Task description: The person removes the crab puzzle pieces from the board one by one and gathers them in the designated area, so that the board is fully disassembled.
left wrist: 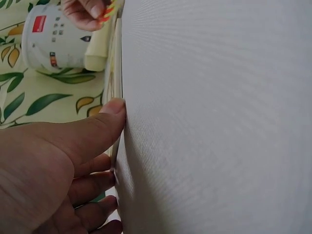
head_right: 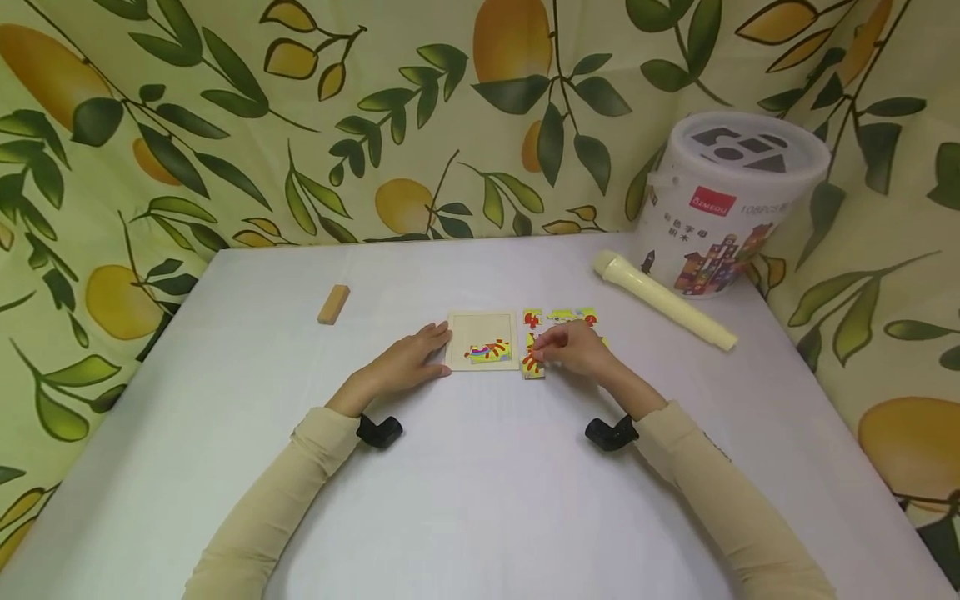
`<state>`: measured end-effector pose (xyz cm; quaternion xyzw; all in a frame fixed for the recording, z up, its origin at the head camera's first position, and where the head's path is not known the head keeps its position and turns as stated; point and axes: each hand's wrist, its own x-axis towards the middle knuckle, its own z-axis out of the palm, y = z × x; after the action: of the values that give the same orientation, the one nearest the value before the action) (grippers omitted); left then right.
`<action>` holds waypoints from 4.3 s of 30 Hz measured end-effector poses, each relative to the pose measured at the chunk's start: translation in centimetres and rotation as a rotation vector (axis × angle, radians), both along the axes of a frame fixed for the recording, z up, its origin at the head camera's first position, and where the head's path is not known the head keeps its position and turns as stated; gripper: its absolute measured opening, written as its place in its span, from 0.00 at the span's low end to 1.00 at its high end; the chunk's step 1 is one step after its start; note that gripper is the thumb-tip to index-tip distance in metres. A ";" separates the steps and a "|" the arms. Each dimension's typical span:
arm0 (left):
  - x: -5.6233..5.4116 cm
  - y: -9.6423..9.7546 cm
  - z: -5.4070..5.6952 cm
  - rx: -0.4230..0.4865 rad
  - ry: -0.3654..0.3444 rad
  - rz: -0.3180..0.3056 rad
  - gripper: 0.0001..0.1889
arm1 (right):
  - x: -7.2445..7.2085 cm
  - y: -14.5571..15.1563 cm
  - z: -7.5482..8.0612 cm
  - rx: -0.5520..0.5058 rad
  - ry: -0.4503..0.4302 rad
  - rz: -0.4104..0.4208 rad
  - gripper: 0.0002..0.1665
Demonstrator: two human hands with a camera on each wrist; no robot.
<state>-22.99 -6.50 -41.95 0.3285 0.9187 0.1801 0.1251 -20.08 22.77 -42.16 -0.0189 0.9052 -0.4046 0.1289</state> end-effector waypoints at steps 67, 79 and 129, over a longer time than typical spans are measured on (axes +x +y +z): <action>0.1 0.1 0.0 0.013 -0.017 -0.004 0.34 | -2.4 -7.4 -0.1 0.038 0.220 0.273 0.06; 0.2 0.0 0.1 0.004 -0.001 0.016 0.34 | -2.1 -2.8 2.1 -0.065 0.000 0.150 0.10; 0.4 0.0 0.1 0.030 -0.009 0.028 0.33 | -2.4 -5.4 0.8 0.187 0.132 0.319 0.14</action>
<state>-22.58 -6.50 -41.80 0.3167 0.9198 0.1969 0.1219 -22.45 17.34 -41.41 -0.1765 0.9308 -0.2912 0.1328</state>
